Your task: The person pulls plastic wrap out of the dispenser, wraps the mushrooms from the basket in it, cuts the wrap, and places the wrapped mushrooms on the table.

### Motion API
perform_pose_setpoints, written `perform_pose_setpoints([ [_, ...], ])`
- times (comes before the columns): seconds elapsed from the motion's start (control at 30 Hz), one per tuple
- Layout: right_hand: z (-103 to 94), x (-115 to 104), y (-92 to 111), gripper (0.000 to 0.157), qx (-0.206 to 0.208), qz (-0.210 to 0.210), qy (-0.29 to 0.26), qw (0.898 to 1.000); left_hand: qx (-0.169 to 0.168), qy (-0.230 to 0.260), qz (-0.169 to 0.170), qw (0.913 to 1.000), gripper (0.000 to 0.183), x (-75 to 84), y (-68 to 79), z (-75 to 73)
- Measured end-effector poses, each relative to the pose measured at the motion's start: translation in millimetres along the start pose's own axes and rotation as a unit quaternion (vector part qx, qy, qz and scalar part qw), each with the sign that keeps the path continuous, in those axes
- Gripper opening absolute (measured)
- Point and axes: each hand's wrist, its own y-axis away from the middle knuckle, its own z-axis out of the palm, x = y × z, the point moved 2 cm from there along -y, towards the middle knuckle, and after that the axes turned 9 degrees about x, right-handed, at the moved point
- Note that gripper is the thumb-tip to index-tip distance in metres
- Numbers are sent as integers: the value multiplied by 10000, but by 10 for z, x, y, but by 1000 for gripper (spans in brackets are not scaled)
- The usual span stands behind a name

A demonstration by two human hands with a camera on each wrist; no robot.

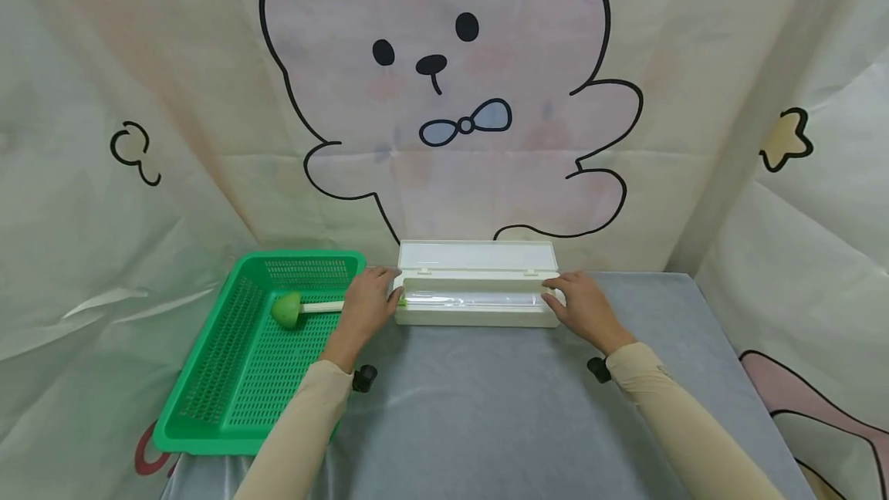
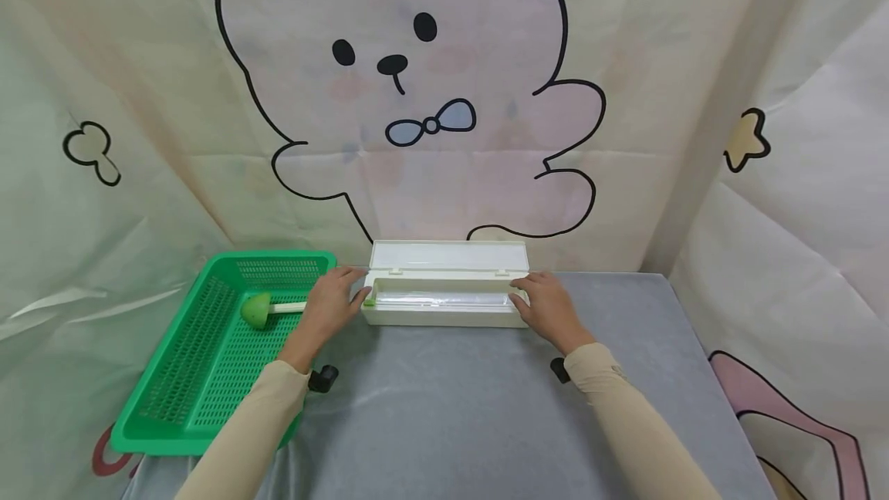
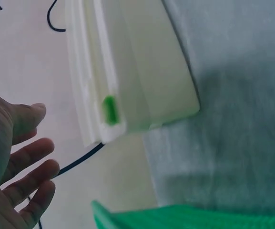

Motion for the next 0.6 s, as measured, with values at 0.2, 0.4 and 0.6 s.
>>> perform_pose_setpoints([
  [0.2,166,49,-83,17,-427,130,-104,9990,-646,238,-130,9975,22,68,-77,211],
  [0.4,299,82,-122,13,-811,370,-41,9960,-1228,477,-394,9905,22,105,-115,390],
  [0.6,339,68,-149,17,-1061,451,-66,9933,-1669,397,-510,9839,24,139,-148,506],
])
